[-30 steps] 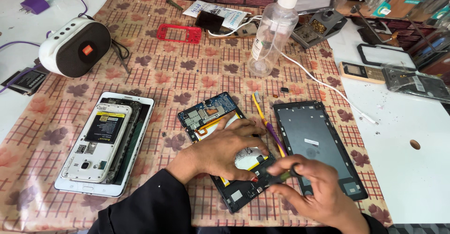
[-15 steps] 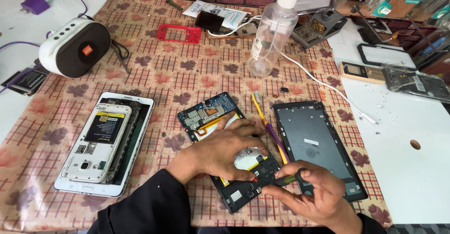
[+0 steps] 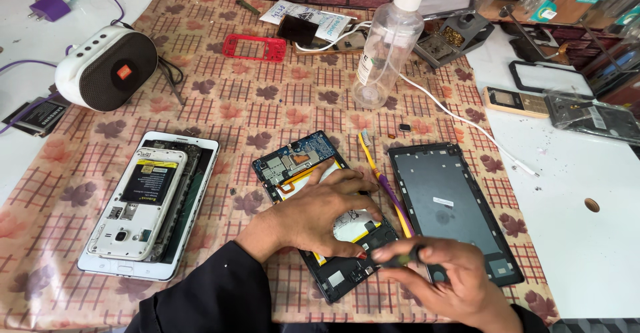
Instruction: The person uses a screwdriver to remove screws from the internal frame of a disassembled Samsung tablet. They carefully unscrew fasteners around the battery and motherboard area while the device remains open on the workbench.
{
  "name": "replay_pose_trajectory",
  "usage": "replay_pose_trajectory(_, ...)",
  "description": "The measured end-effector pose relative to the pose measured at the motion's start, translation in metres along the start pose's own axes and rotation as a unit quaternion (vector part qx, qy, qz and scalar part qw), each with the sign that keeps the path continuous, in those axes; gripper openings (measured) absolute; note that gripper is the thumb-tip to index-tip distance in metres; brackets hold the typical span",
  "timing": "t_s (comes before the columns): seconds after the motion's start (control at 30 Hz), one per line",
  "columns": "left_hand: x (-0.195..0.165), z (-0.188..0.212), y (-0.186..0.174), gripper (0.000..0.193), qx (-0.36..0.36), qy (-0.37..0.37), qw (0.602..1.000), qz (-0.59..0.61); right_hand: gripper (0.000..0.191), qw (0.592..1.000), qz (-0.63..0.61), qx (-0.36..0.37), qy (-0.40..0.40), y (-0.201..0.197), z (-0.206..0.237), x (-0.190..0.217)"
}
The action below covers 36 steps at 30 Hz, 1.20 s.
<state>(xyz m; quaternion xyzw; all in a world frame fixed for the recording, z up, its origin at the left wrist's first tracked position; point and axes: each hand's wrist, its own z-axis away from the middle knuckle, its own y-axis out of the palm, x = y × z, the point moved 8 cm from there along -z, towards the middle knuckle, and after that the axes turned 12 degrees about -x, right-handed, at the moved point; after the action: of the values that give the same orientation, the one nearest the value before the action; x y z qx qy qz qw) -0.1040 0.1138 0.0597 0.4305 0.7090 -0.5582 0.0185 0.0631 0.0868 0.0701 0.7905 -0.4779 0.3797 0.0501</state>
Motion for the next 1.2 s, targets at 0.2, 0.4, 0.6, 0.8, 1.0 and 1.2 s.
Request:
replay_pose_trajectory(0.2, -0.001, 0.000, -0.001, 0.062, -0.006, 0.004, 1.000, 0.004, 0.061, 0.999, -0.032, 0.026, 0.004, 0.003, 0.007, 0.000)
replay_pose_trajectory(0.4, 0.000, -0.001, 0.002, 0.061, 0.011, -0.005, 1.000, -0.002, 0.075, 0.993, 0.087, -0.062, -0.044, -0.005, -0.006, 0.006)
replay_pose_trajectory(0.6, 0.000, 0.001, 0.000, 0.063, 0.009, -0.010, 1.000, 0.004, 0.064, 0.999, 0.039, 0.021, -0.031, 0.008, -0.012, 0.012)
replay_pose_trajectory(0.8, -0.001, -0.001, 0.000, 0.061, 0.008, -0.007, 1.000, -0.001, 0.072, 0.996, 0.070, -0.044, -0.029, -0.001, -0.004, 0.006)
replay_pose_trajectory(1.0, 0.000, -0.001, 0.002, 0.062, -0.001, 0.004, 1.000, -0.001, 0.082, 0.990, 0.122, -0.026, -0.059, -0.003, 0.005, -0.002)
replay_pose_trajectory(1.2, 0.001, -0.003, 0.003, 0.062, -0.015, 0.016, 1.000, -0.004, 0.079, 0.996, 0.090, 0.002, 0.004, -0.007, 0.013, -0.008)
